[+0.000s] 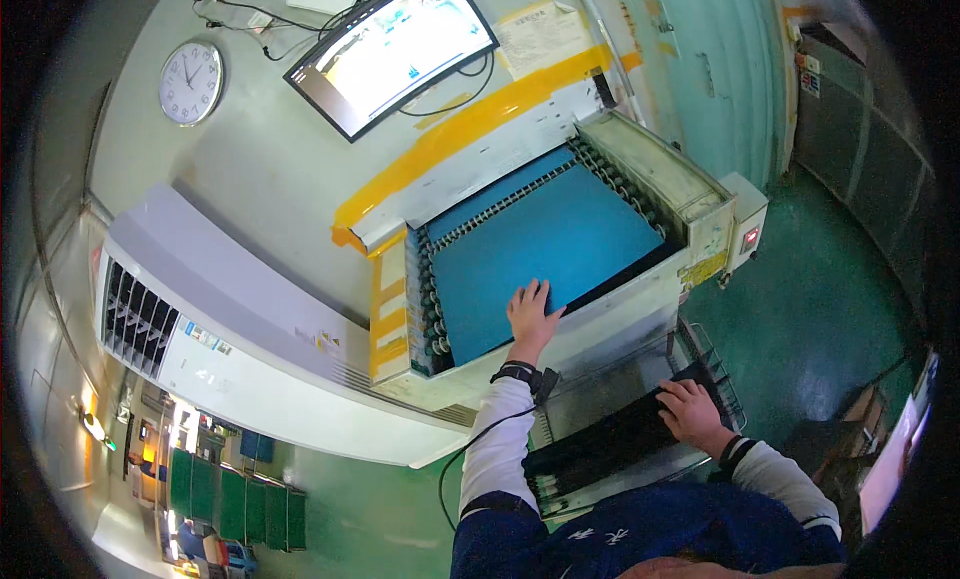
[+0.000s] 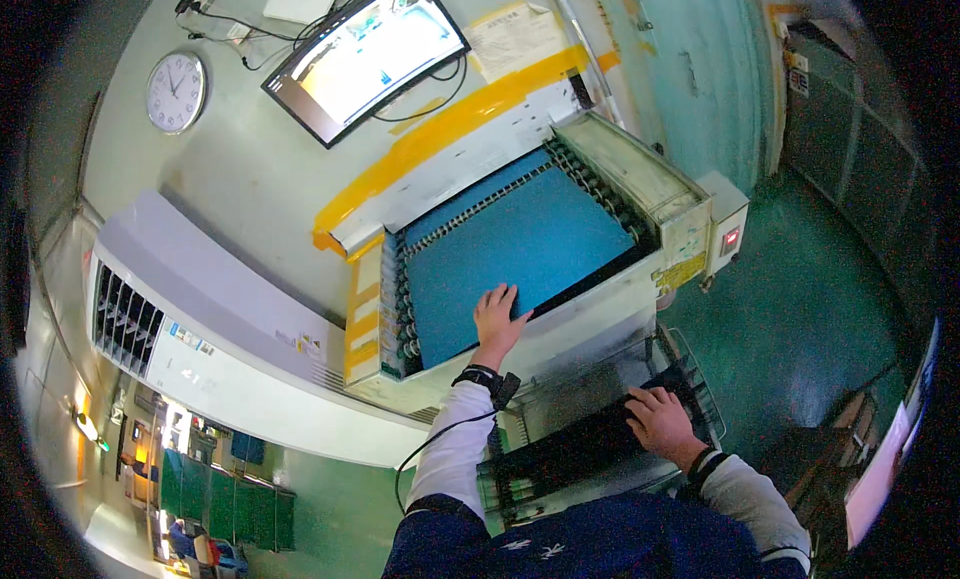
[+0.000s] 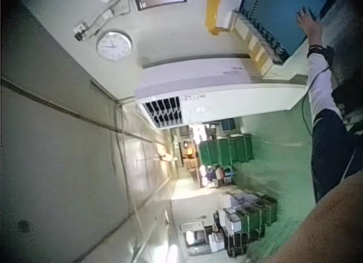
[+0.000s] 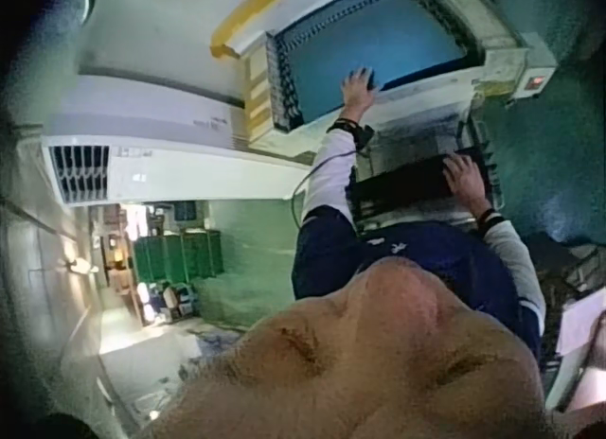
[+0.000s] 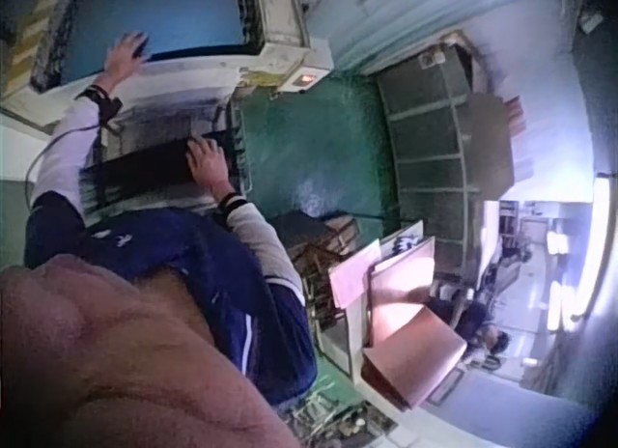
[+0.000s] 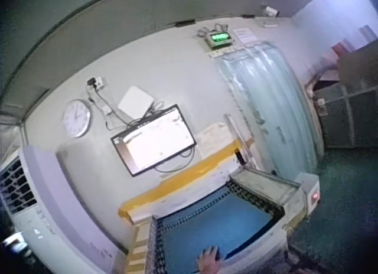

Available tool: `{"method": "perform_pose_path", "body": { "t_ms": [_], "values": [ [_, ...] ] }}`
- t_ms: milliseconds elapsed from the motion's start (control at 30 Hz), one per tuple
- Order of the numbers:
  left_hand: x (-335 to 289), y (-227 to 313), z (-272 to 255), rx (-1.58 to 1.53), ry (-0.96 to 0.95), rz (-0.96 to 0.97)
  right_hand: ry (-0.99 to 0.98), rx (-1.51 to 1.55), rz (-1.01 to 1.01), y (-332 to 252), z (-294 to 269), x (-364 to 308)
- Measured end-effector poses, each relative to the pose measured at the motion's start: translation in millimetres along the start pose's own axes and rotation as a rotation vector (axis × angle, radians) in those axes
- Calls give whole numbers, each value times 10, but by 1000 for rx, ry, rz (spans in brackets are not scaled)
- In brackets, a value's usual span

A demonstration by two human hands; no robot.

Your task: Manually feeding metal sheets into a processing machine and stacking them in a rack.

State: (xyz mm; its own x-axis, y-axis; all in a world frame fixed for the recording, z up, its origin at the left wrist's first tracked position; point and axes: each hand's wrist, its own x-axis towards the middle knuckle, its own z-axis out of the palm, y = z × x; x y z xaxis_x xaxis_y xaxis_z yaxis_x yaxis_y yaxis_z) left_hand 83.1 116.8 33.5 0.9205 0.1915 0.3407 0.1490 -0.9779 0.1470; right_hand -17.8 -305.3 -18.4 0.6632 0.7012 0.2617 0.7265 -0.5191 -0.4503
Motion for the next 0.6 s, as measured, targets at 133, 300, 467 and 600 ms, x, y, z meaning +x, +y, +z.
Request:
{"method": "perform_pose_path", "body": {
  "t_ms": [133, 300, 467, 600],
  "values": [
    [61, -111, 42, -22, 25, 19, 13, 0, -4, -29, -4, 18],
    [100, -128, 50, -40, -9, -7, 14, -6, 2, -18, -3, 19],
    [92, -144, -8, -21, -24, -10, 28, -15, -17, -31, 6, 12],
    [124, -122, -22, -17, -49, -15, 17, 6, 1, -64, -50, 16]
  ]
}}
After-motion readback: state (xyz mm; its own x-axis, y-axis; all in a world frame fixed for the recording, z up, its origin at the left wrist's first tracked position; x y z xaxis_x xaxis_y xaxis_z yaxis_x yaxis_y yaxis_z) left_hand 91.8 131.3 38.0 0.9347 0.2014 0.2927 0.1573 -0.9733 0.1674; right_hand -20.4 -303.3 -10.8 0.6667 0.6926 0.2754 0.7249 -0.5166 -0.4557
